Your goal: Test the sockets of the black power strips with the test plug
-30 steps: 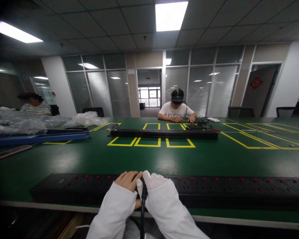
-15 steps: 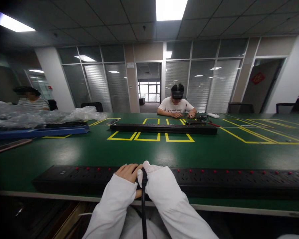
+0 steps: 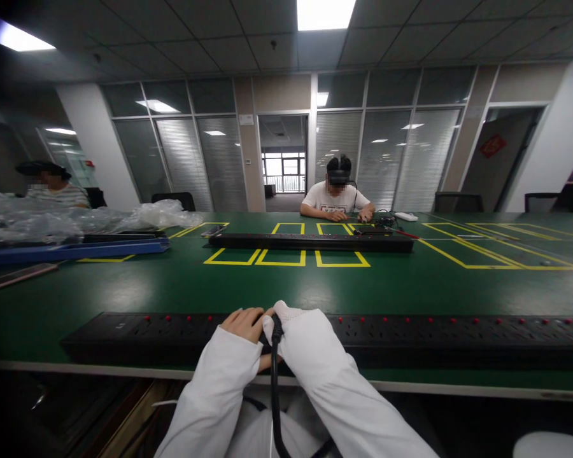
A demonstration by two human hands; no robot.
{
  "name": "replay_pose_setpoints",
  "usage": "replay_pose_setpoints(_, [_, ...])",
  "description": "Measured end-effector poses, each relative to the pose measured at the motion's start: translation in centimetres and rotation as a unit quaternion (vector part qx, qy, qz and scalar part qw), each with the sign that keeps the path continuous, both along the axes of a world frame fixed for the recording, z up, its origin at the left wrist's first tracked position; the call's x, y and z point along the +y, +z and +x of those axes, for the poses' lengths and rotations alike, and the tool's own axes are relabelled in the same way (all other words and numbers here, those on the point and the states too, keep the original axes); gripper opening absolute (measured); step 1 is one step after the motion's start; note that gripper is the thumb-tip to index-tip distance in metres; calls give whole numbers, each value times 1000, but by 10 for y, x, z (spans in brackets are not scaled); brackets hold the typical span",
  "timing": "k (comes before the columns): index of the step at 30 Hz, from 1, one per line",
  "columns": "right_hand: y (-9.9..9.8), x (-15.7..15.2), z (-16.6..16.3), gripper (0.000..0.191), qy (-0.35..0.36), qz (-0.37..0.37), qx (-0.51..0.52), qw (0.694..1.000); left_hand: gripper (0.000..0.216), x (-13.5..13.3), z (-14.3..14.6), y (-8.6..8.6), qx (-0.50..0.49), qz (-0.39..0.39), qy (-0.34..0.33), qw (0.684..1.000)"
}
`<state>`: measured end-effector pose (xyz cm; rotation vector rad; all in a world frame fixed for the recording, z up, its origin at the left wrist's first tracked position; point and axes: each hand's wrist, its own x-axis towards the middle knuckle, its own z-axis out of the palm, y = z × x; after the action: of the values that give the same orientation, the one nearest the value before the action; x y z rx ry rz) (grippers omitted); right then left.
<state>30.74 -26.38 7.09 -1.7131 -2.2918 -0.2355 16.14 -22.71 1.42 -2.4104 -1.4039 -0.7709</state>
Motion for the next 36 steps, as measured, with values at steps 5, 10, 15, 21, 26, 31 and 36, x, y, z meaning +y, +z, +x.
replay_pose_setpoints(5, [-1, -1, -3, 40, -7, 5, -3, 1000, 72, -2, 0, 2, 16, -7, 7, 1000])
replay_pose_setpoints(10, [-1, 4, -1, 39, -8, 13, 3, 1000, 68, -2, 1, 1, 6, 4, 6, 1000])
replay_pose_setpoints(15, [-5, 2, -1, 39, -12, 19, 8, 1000, 71, -3, 2, 2, 11, -3, 13, 1000])
replay_pose_setpoints(21, [-6, 5, -3, 39, -16, 25, 12, 999, 66, -4, 2, 2, 8, 3, 16, 1000])
replay_pose_setpoints(26, [-9, 2, -2, 40, -23, 27, 8, 999, 66, -5, 3, 4, 6, -10, 16, 1000])
replay_pose_setpoints(31, [-11, -2, -3, 39, -30, 29, 5, 999, 66, -4, 4, 4, 5, -9, 14, 1000])
replay_pose_setpoints(36, [-13, 0, -3, 40, -31, 26, 2, 999, 67, -5, 4, 4, 6, -8, 14, 1000])
